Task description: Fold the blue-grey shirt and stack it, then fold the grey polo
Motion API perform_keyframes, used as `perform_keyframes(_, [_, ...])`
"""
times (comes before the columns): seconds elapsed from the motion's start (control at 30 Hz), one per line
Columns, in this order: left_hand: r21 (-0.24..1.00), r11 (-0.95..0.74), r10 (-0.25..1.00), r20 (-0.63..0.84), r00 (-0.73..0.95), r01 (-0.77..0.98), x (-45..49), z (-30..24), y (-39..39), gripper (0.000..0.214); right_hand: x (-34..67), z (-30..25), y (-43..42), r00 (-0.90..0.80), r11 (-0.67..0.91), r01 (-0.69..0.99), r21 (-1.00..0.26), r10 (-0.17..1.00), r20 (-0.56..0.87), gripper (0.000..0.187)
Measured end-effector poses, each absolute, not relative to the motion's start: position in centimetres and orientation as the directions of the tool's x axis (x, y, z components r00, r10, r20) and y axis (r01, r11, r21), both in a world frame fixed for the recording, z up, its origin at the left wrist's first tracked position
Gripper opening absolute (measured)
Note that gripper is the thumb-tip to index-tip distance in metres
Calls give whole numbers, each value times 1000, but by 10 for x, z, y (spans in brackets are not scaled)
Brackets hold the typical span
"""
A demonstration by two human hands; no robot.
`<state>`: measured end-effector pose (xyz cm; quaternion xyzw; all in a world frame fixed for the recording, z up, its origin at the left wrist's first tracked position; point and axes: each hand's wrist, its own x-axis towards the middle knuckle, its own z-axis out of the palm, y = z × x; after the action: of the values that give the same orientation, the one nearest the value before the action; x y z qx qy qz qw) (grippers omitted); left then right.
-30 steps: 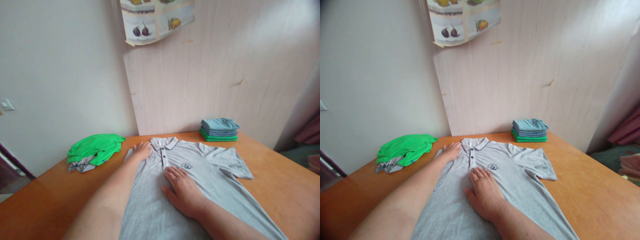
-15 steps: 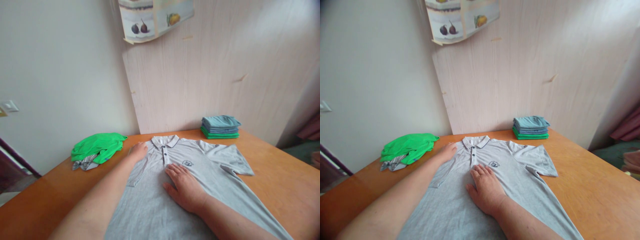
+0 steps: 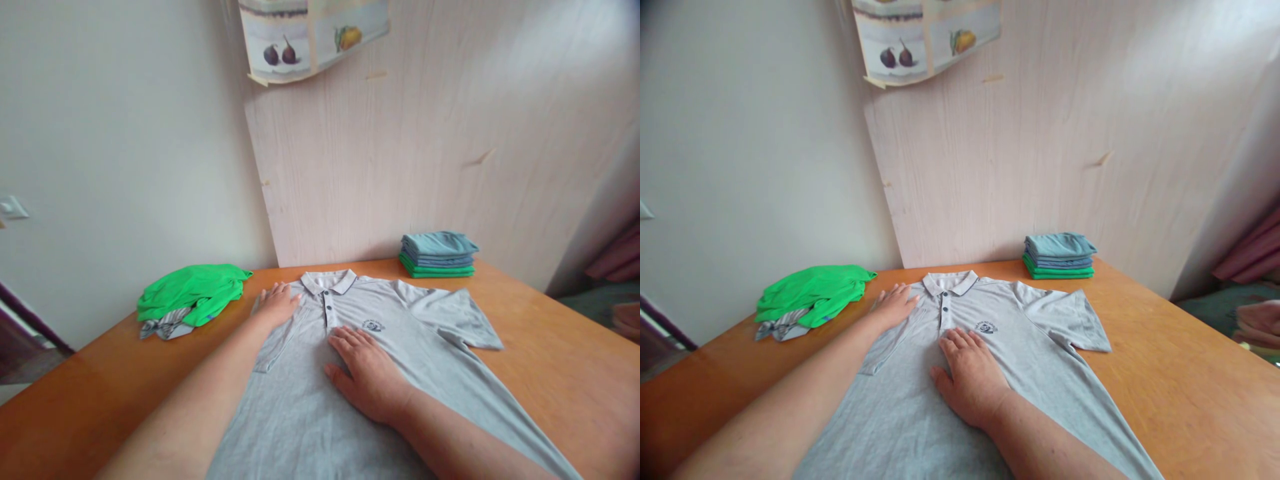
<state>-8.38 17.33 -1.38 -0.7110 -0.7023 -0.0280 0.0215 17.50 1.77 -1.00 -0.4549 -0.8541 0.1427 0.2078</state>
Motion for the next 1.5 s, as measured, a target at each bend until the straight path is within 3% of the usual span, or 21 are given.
perform_keyframes(0.17, [50,-13,996,92,8,999,-79,-22,169,73,175,-10,18,-507,549,717,-429,833,219,54])
perform_keyframes(0.5, [23,-58,975,216,52,998,-69,1,146,55,175,-11,21,-516,585,691,-424,810,278,51])
perform_keyframes(0.8, [186,-180,981,111,161,966,-23,5,74,55,174,-14,26,-496,604,645,-467,797,345,49])
perform_keyframes(0.93, [176,-211,976,89,198,962,-1,-3,44,60,178,-16,35,-327,501,591,-633,865,380,48])
perform_keyframes(1.07, [110,-211,977,43,208,971,7,-9,27,71,182,-21,45,-142,342,522,-781,938,315,47])
perform_keyframes(1.27, [89,-205,979,40,202,975,12,-5,17,75,187,-14,51,-64,233,452,-861,971,229,45])
perform_keyframes(1.4, [91,-196,980,47,192,976,12,-7,18,76,211,9,56,104,81,380,-921,986,129,38])
perform_keyframes(1.5, [84,-196,980,43,193,977,11,-12,21,77,250,27,68,218,26,430,-903,967,131,32])
